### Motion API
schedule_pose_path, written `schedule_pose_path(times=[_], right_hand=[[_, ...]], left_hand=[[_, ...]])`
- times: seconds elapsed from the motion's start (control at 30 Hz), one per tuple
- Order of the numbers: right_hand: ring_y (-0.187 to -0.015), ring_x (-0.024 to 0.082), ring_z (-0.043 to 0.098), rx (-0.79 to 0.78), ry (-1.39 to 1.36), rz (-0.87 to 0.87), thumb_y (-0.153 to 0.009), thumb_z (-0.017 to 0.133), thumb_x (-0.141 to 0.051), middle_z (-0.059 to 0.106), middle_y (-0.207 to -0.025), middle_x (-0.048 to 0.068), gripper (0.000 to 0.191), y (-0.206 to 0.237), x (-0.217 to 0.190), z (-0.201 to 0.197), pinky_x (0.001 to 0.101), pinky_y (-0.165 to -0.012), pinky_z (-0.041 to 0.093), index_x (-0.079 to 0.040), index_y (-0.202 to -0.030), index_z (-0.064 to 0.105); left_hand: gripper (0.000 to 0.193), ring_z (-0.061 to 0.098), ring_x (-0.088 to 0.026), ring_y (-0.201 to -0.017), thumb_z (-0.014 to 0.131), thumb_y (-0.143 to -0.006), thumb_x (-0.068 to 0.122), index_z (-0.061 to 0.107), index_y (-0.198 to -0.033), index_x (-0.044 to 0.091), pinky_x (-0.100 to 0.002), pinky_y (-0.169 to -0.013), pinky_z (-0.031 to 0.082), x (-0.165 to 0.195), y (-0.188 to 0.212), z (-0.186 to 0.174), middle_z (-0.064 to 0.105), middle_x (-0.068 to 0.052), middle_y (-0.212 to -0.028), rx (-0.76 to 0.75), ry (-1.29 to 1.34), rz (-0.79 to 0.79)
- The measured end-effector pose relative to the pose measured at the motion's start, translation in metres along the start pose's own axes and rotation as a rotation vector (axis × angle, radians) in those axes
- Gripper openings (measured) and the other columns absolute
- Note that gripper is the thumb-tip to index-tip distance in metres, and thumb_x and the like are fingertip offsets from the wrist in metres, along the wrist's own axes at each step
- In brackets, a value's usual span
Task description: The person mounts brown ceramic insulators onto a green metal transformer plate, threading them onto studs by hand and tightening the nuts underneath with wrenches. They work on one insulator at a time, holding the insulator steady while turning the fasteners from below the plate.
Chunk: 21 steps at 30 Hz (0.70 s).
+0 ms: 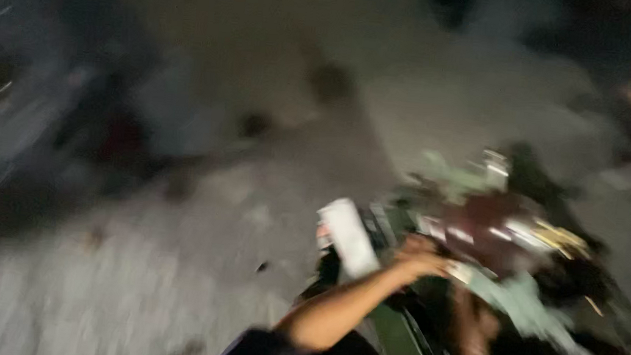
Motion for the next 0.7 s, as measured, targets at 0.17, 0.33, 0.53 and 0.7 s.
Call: schedule_pose_path(times=[0.17,0.33,0.53,0.7], right_hand=[[-0.074,0.031,0.065,0.185,0.268,-0.254,-0.093,0.058,-0.034,0.071,-0.090,0.017,0.038,0.035,-0.050,0.063,0.0438,-0.062,0.053,-0.001,-0.109,0.068],[-0.088,0.024,0.070,0.285,-0.408,-0.018,-0.108,0.049,-0.037,0.072,-0.100,0.010,0.043,0.029,-0.037,0.066,0.0333,-0.075,0.053,0.002,-0.116,0.066],[-0.074,0.022,0.069,0.020,-1.099,0.108,-0.115,0.050,-0.035,0.069,-0.088,0.012,0.040,0.014,-0.015,0.079,0.0347,-0.071,0.057,0.003,-0.107,0.064],[-0.073,0.023,0.067,0.014,-1.139,0.170,-0.111,0.046,-0.035,0.067,-0.091,0.008,0.033,0.020,-0.004,0.084,0.0362,-0.069,0.054,-0.005,-0.110,0.061]], left_hand=[[0.022,0.073,-0.028,-0.086,0.074,-0.089,0.017,0.069,-0.104,0.001,-0.043,-0.073,0.057,-0.024,0.003,-0.003,0.076,-0.016,-0.099,0.055,0.033,-0.188],[0.023,0.067,-0.013,-0.072,0.077,-0.082,0.014,0.072,-0.100,0.003,-0.028,-0.063,0.052,-0.013,-0.006,0.008,0.071,-0.002,-0.084,-0.017,-0.106,-0.157],[0.013,0.048,-0.009,-0.047,0.077,-0.087,0.017,0.068,-0.091,0.009,-0.027,-0.039,0.033,-0.022,-0.012,0.000,0.058,0.002,-0.066,-0.003,-0.233,-0.250],[0.022,0.042,-0.010,-0.038,0.074,-0.088,0.027,0.067,-0.080,0.008,-0.028,-0.033,0.025,-0.027,-0.010,0.002,0.054,0.002,-0.055,-0.009,-0.298,-0.261]])
Point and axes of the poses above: each hand's wrist, its own y-axis away from the middle knuckle, its own z-axis out of the palm, x = y × z, the point moved 8 cm from there along -y, towards the middle knuckle
